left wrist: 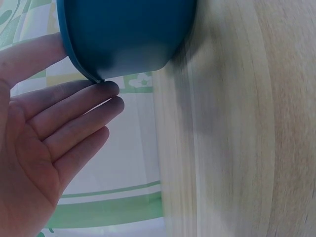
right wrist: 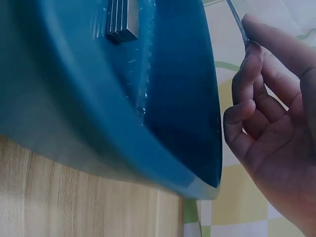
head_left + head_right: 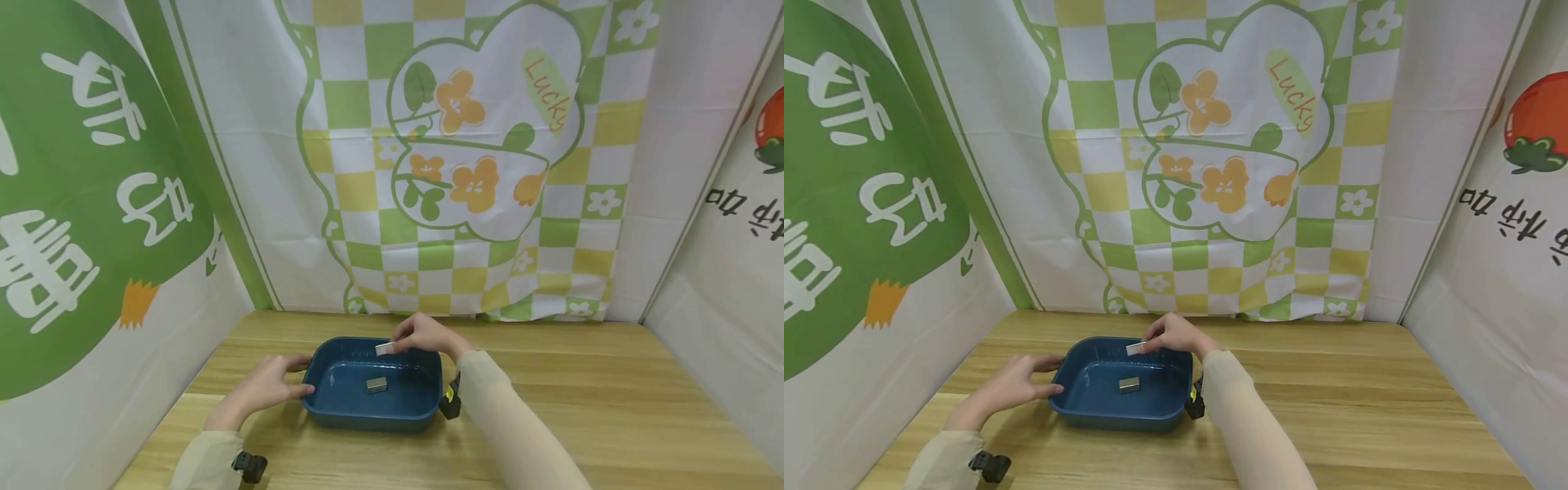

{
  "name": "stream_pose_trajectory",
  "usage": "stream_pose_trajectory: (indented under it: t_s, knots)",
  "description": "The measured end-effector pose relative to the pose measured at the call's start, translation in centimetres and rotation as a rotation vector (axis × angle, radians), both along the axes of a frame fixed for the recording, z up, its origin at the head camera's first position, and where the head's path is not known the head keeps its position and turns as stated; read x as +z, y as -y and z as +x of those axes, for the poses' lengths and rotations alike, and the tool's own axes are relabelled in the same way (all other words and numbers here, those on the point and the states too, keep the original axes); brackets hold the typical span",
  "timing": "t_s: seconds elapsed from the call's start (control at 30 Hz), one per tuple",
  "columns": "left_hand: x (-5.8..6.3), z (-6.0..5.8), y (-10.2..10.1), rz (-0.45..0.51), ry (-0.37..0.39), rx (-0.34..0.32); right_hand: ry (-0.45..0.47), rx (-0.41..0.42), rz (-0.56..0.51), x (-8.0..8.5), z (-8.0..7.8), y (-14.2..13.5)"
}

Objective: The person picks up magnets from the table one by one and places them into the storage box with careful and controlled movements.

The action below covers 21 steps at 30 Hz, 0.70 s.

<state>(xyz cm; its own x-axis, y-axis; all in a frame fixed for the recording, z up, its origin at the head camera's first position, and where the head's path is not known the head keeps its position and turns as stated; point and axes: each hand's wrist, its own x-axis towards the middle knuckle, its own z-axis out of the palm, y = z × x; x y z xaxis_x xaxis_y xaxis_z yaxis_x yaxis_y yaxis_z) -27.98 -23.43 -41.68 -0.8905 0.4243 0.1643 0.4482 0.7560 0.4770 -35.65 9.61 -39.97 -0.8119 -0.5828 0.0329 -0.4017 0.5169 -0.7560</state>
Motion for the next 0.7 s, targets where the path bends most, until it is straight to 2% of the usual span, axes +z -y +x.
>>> stream_pose_trajectory:
  t_s: [0.4, 0.7]
  knots:
    - [0.0, 0.0, 0.0, -0.009, -0.003, 0.004, 0.061, 0.029, 0.036, 0.1, 0.0, 0.9]
    - [0.0, 0.0, 0.0, 0.0, -0.01, -0.006, 0.058, 0.038, 0.04, -0.1, -0.2, 1.8]
